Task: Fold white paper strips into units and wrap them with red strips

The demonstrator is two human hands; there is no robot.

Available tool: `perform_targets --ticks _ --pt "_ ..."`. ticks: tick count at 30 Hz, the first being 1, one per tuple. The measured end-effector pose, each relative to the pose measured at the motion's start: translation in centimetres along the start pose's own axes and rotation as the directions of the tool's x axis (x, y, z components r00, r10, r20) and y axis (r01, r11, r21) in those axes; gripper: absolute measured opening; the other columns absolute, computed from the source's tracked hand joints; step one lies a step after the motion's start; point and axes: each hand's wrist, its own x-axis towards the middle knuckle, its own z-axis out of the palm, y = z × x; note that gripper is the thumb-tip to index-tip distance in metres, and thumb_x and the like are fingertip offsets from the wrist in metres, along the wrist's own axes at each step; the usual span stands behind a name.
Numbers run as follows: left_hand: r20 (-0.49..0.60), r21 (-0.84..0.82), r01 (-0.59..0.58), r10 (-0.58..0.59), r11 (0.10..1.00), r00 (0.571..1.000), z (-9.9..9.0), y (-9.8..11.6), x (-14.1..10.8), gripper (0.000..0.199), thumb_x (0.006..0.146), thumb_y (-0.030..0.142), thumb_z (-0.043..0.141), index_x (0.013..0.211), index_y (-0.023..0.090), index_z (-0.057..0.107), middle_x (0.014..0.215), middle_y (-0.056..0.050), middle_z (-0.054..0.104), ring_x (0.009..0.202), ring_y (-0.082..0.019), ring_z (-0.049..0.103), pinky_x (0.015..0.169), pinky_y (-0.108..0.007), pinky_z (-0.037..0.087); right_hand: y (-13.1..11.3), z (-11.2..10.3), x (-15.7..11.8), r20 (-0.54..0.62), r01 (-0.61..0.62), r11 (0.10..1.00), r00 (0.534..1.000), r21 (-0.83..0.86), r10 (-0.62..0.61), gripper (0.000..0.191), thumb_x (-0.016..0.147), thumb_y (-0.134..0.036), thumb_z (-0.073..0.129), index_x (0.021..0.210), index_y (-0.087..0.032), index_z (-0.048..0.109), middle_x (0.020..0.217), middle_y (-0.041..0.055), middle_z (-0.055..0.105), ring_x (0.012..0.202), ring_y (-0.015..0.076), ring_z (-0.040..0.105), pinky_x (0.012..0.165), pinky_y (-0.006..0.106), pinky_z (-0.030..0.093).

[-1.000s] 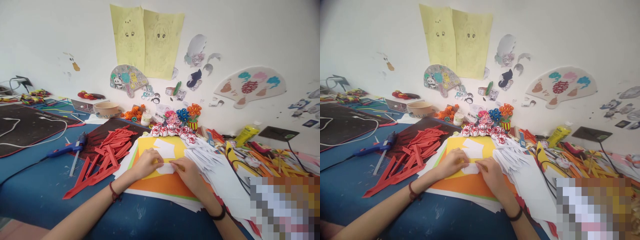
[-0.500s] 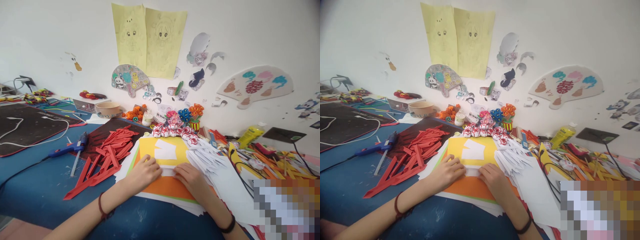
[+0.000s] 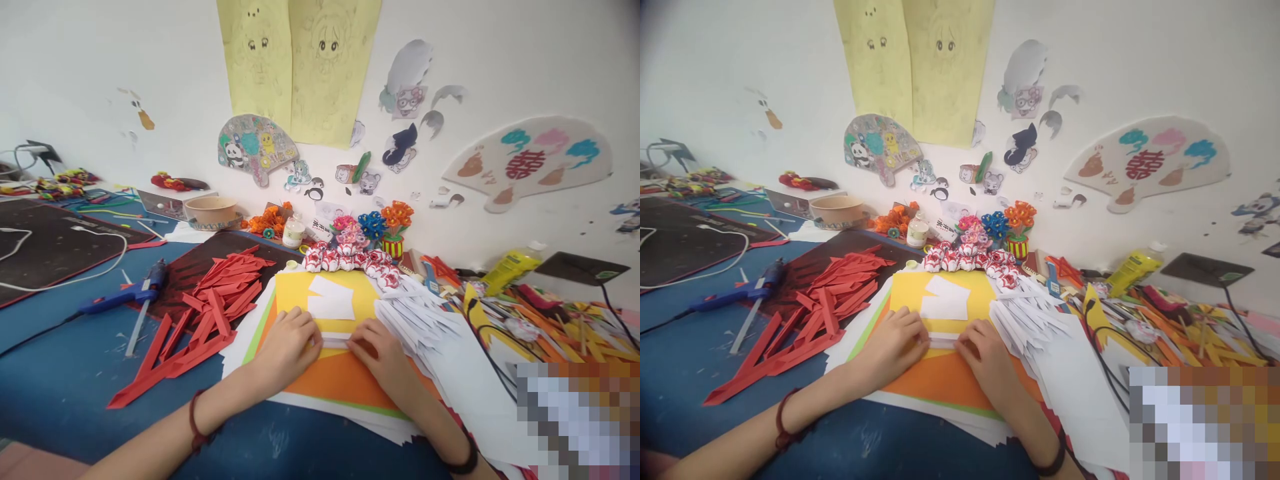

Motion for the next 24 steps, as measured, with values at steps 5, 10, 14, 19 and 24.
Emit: perform_targets --ticks 5,10,14,19,24 --pt "-0.028 -0.033 0.073 -0.074 0.997 0.997 0.7 -0.2 0.1 0.016 0.09 0.023 0.049 0.078 0.019 0.058 0.081 -0.002 0.058 0.082 -0.019 0.048 0.069 -0.033 0.032 -0.1 0.2 0.4 0.004 -0.048 0.999 0.999 0.007 0.048 0.014 0.089 -0.019 0.056 0.075 -0.02 0.057 0.082 0.0024 0.057 0.081 0.02 0.055 0.073 0.033 0.045" --pt "-0.043 -0.021 0.1 -0.101 0.995 0.994 1.0 -0.1 0.1 0.012 0.087 0.021 0.052 0.077 0.019 0.058 0.079 -0.002 0.058 0.082 -0.019 0.05 0.068 -0.033 0.033 -0.2 0.4 0.4 -0.038 -0.067 0.998 0.997 -0.004 0.067 0.014 0.087 -0.018 0.058 0.073 -0.021 0.057 0.081 0.0028 0.057 0.081 0.0211 0.055 0.073 0.034 0.045" --pt "-0.048 -0.005 0.125 -0.125 0.992 0.991 1.1 0.2 0.1 0.01 0.085 0.019 0.053 0.076 0.018 0.057 0.08 -0.002 0.059 0.082 -0.02 0.051 0.069 -0.033 0.035 -0.3 0.6 0.4 -0.065 -0.075 0.997 0.995 -0.025 0.074 0.015 0.085 -0.017 0.059 0.071 -0.022 0.056 0.081 0.0029 0.056 0.08 0.0216 0.055 0.073 0.036 0.046" --pt "-0.037 0.042 0.139 -0.137 0.989 0.99 1.4 0.3 0.0 0.008 0.085 0.02 0.053 0.077 0.018 0.054 0.08 -0.002 0.058 0.081 -0.02 0.051 0.07 -0.033 0.036 -0.3 1.1 0.3 -0.092 -0.092 0.995 0.992 -0.047 0.088 0.015 0.084 -0.016 0.059 0.071 -0.022 0.054 0.081 0.0027 0.054 0.08 0.0221 0.054 0.073 0.037 0.046" --pt "-0.026 0.059 0.155 -0.154 0.986 0.988 1.3 0.4 0.0 0.011 0.087 0.023 0.053 0.078 0.018 0.051 0.079 -0.002 0.056 0.078 -0.019 0.05 0.068 -0.033 0.035 -0.2 1.4 0.2 -0.116 -0.093 0.991 0.99 -0.095 0.082 0.016 0.085 -0.015 0.056 0.071 -0.023 0.052 0.082 0.0027 0.053 0.08 0.0224 0.053 0.073 0.038 0.046"
